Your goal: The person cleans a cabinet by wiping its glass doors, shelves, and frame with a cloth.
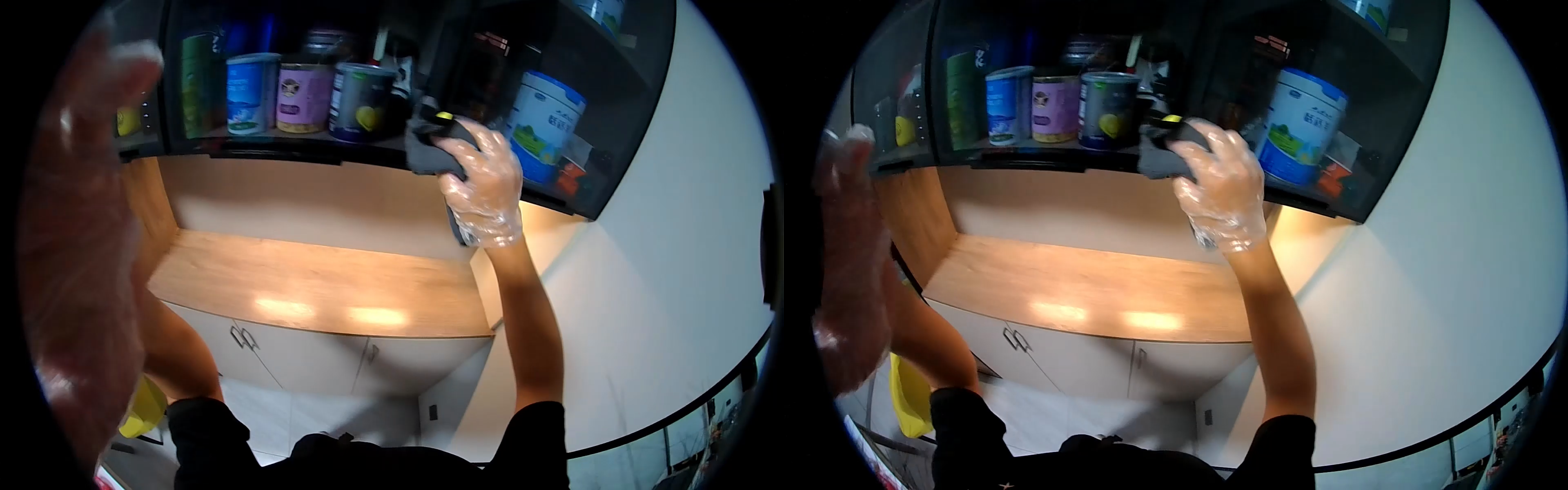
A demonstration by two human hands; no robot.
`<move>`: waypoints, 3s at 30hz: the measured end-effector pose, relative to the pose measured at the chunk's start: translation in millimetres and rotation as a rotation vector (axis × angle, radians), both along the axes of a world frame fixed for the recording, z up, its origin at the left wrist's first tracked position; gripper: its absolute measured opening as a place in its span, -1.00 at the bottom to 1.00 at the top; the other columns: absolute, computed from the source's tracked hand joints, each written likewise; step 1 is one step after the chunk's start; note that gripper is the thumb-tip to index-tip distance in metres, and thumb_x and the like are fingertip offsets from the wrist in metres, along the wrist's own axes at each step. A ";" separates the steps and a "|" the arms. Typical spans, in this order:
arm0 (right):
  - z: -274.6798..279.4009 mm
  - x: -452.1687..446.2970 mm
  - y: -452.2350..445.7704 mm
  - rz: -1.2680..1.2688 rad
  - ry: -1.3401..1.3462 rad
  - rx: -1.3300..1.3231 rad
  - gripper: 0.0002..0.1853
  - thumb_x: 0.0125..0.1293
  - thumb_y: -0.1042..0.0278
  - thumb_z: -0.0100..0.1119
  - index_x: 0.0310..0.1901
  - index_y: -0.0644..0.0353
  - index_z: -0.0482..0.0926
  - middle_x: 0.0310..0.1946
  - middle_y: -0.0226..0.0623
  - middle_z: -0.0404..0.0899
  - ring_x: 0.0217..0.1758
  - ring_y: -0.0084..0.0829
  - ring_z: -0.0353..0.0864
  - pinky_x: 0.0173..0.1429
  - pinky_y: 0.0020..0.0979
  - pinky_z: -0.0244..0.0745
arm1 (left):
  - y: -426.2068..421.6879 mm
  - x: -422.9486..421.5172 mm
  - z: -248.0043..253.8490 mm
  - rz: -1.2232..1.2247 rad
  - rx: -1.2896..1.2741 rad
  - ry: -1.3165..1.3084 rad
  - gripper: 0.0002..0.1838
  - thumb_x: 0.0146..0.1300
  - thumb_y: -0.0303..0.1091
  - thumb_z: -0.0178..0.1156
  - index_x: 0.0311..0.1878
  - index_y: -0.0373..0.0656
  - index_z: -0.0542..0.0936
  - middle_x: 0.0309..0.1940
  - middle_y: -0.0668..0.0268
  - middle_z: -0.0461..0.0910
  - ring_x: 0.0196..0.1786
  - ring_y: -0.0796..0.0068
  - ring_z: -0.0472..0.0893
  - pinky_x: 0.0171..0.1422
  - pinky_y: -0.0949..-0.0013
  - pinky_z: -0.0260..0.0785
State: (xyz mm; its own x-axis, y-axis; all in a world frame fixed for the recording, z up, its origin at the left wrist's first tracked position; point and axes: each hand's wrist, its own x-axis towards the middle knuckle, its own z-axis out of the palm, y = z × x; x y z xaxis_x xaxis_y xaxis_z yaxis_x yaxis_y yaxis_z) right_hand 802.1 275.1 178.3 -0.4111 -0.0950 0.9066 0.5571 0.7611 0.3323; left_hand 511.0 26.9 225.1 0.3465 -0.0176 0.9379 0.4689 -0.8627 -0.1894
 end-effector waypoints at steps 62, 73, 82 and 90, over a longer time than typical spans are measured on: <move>-288.5 71.1 -27.2 0.911 1.148 -1.532 -0.19 0.41 0.36 0.47 0.58 0.13 0.20 0.30 -0.22 0.57 0.36 -0.38 0.54 0.45 -0.32 0.43 | 225.6 201.6 -222.1 0.115 -1.053 -0.060 -0.57 0.34 -0.41 0.38 0.25 -0.31 0.63 0.01 -0.11 0.75 0.06 -0.08 0.76 0.18 0.11 0.58; -253.0 70.4 -30.0 0.397 1.034 -0.936 -0.13 0.18 0.44 0.59 0.48 0.13 0.28 0.41 -0.23 0.35 0.52 -0.23 0.30 0.60 -0.04 0.20 | 216.2 255.9 -153.9 0.412 -0.659 0.265 -0.61 0.33 -0.27 0.31 0.22 -0.01 0.63 -0.29 0.08 0.78 -0.24 -0.04 0.77 -0.15 0.01 0.61; -230.5 66.4 -14.4 1.221 1.606 -1.165 -0.32 0.40 0.22 0.42 0.45 0.25 0.37 0.33 -0.17 0.50 0.40 -0.23 0.47 0.53 -0.23 0.35 | 186.4 279.6 -131.9 -0.004 -0.328 0.169 -0.47 0.24 -0.06 0.48 0.20 -0.11 0.67 0.08 0.07 0.75 0.04 0.04 0.75 0.15 0.07 0.60; -15.6 107.2 7.2 0.317 1.408 -0.630 -0.31 0.44 0.05 0.43 0.40 0.37 0.45 0.28 -0.10 0.62 0.30 -0.13 0.58 0.41 -0.16 0.47 | 220.7 188.4 -93.8 0.486 0.010 0.056 -0.49 0.29 -0.15 0.45 0.24 -0.15 0.63 0.35 0.07 0.58 0.47 -0.02 0.51 0.59 -0.17 0.23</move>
State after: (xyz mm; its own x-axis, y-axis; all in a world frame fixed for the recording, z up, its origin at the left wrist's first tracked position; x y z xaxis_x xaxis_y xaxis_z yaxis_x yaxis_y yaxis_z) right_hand 909.3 282.3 162.6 0.7261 0.5155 0.4550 -0.0691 0.7131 -0.6976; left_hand 699.4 247.6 131.3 0.3665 0.1500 0.9182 0.8057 -0.5448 -0.2326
